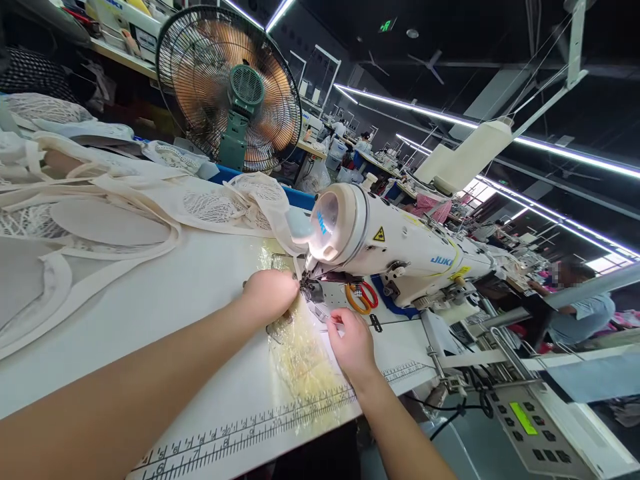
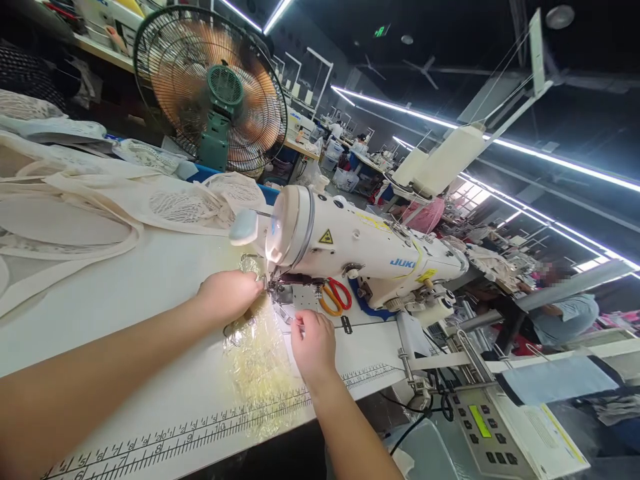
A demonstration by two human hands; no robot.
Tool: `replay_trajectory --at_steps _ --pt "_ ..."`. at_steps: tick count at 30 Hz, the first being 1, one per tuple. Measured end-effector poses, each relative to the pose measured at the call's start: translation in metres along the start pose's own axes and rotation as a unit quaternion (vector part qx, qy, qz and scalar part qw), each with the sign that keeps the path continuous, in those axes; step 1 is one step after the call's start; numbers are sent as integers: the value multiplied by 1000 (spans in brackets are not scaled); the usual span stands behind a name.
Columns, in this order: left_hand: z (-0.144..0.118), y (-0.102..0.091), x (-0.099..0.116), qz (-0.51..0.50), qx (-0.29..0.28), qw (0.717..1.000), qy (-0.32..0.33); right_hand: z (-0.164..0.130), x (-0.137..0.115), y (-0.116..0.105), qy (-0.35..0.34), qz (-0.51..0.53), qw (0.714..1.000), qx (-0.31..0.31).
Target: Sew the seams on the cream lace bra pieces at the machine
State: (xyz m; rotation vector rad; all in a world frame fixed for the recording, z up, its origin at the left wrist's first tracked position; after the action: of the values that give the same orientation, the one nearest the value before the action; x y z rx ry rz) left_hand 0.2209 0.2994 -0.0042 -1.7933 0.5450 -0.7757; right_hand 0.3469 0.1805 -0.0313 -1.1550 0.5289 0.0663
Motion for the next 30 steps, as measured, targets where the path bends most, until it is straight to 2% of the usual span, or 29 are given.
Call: replay_trajectory --at_steps 11,16,24,30 --pt "-11 -2 5 90 -28 995 15 4 -1 -2 2 -14 1000 1" --pt "-12 0 8 83 -46 995 29 4 -3 -3 3 -14 1000 -4" --pt "-11 -2 8 57 -68 996 3 3 -3 -3 -6 -20 1000 3" --pt "-9 -1 6 37 -75 996 -20 -1 -1 -4 -31 -27 999 33"
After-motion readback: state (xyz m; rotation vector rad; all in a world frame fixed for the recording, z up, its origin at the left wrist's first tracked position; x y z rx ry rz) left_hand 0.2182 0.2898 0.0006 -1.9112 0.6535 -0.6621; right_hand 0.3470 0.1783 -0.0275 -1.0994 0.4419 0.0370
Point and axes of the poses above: each hand's wrist, its own z-axis towards the middle knuckle, its own y-axis out of the palm, x = y × z, the point moved 6 cm from there along z, towards the middle knuckle, and after that the axes turned 6 degrees about -x, right-handed, at the moved point
